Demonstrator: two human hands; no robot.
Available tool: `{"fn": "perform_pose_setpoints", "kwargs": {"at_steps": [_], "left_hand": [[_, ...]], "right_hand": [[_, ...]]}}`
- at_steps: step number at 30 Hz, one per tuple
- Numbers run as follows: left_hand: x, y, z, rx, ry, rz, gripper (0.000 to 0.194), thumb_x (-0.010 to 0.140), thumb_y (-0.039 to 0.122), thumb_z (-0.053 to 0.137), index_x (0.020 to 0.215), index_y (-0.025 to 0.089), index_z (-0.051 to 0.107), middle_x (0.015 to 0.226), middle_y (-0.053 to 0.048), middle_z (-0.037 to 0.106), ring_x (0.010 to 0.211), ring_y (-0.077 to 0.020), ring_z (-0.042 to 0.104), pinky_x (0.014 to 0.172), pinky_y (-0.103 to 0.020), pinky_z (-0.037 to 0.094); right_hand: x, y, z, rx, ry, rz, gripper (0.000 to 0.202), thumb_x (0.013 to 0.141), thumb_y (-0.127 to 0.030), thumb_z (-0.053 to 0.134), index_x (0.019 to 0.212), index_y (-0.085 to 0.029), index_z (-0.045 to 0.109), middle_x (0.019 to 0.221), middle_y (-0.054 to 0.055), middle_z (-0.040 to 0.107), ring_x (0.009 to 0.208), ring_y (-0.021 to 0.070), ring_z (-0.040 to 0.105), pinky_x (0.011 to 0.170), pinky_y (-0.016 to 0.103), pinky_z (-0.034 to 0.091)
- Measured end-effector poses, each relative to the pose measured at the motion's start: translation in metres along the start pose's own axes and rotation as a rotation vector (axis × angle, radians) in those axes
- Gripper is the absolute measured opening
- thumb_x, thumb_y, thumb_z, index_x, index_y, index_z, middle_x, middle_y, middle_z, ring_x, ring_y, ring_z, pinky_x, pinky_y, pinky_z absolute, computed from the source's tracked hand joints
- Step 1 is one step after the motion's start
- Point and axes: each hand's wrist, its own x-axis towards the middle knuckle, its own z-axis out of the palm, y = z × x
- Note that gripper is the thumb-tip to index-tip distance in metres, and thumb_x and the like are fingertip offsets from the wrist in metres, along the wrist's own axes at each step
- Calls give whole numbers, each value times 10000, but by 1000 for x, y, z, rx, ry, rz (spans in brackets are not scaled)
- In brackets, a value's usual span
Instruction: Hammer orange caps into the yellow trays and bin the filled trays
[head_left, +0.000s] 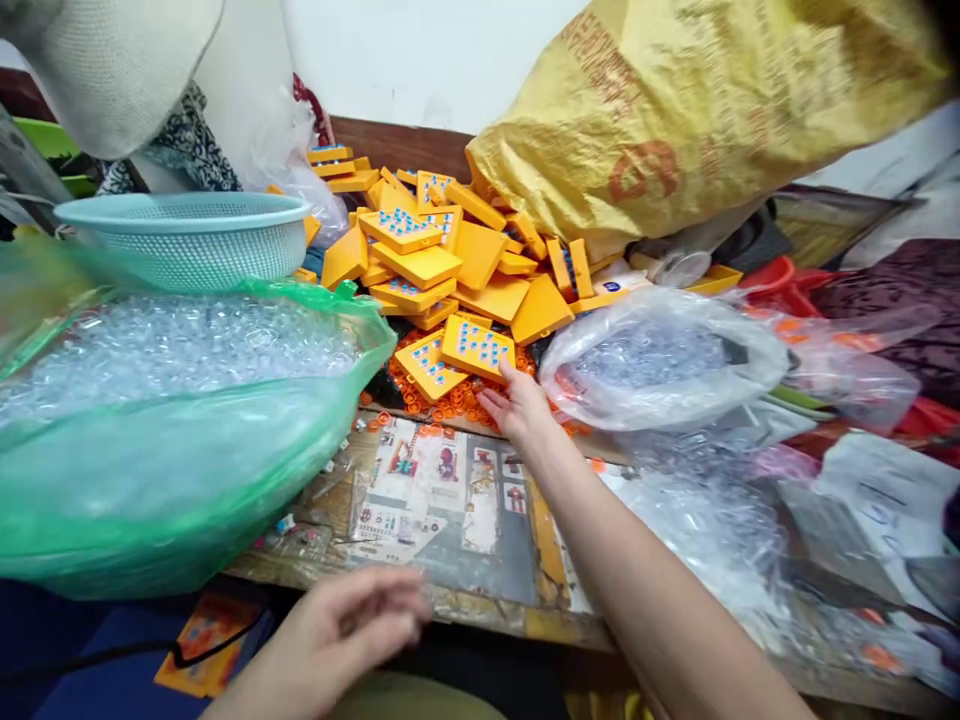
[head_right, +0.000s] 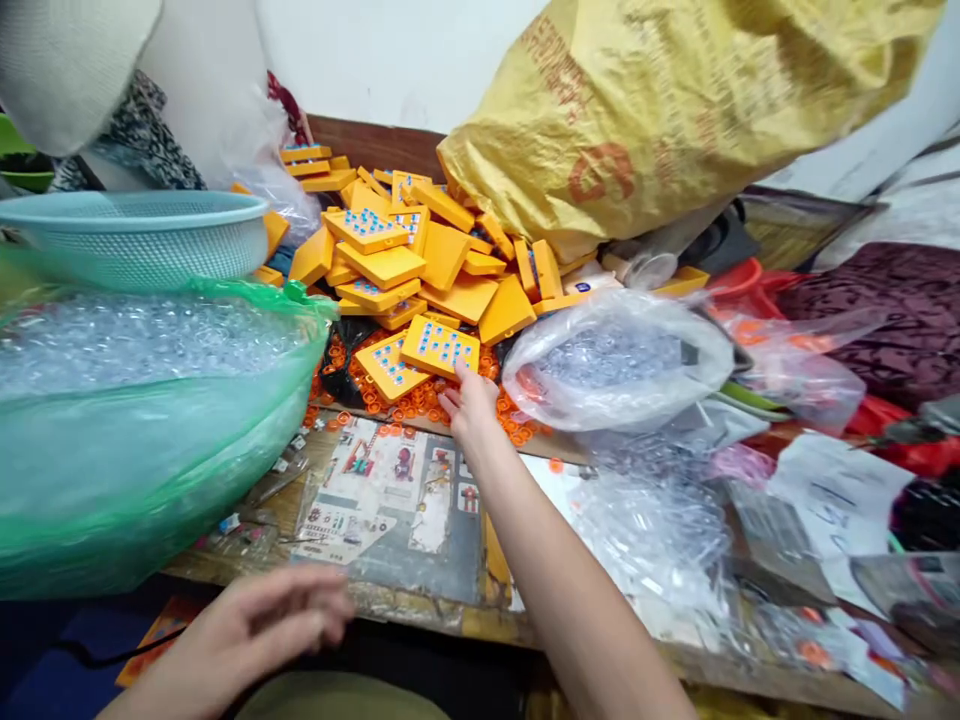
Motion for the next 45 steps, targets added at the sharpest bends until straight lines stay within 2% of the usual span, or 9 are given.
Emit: {"fn": "perform_pose_setpoints", "kwargs": {"at_steps": [5,10,14,16,21,31,37,41,45], "left_hand": [[101,60,30,-257,401,252,440,739,343,716,1124,164,603,1064,-110,675,792,-162,666,661,-251,543],[134,73,43,-440,362,273,456,808,327,659,1201,165,493,1131,-122,641,852,-153,671,701,-246,545],[122,66,54,-564,430,394,569,758,358,704,1242,252,426,1264,-74,591,1068,-198,622,817,-279,543],[115,57,54,-598,452,323,633,688,330,760,1226,253,437,1247,-68,606,1030,-211,642,809,-293,553],[118,25,58,-396,234,99,754,670,334,770,1305,205,383,1120,-108,669,928,-249,680,784,-374,564],[158,35,51,1030,504,704,225,887,260,517,1020,172,677,1094,-118,678,1001,-257,595,909,-419,470],[205,58,50,1125,351,725,206,824,103,511,860,163,704,872,-97,720,855,-245,619,777,-372,506],[192,57,47,1070,349,721,222,819,107,504,921,163,694,879,-74,725,841,-213,641,806,-344,507],[172,48,36,986,372,652,252,819,97,476,935,142,695,926,-89,724,880,-217,657,845,-351,508]], "right_hand": [[19,-23,16,128,-33,150,348,905,-332,570,1211,-168,542,1207,85,577,1008,211,607,836,422,520],[-30,-18,-10,234,-156,81,311,892,-245,585,1196,-195,537,1165,61,612,939,169,641,798,350,549],[-98,30,-72,206,-295,19,412,720,-227,747,1100,-223,586,1081,57,669,801,175,687,664,298,592],[-118,53,-116,-84,-560,-118,504,696,-320,763,1159,-224,589,992,75,690,711,183,690,571,289,588],[-106,62,-197,-865,-76,-580,421,821,-422,605,1203,-245,589,1057,83,649,753,191,661,645,339,570],[-70,71,-184,-1010,-58,-639,395,793,-312,571,1170,-215,638,799,20,642,661,191,636,599,323,514],[-80,57,-191,-833,-126,-583,331,847,-387,539,1085,-170,612,782,33,642,537,159,619,474,284,515],[-108,59,-201,-651,-227,-371,307,883,-402,526,1119,-206,511,843,38,672,370,108,529,319,243,436],[-117,70,-209,-598,-226,-353,282,841,-359,607,1075,-212,552,912,64,695,638,177,678,533,269,548]]}}
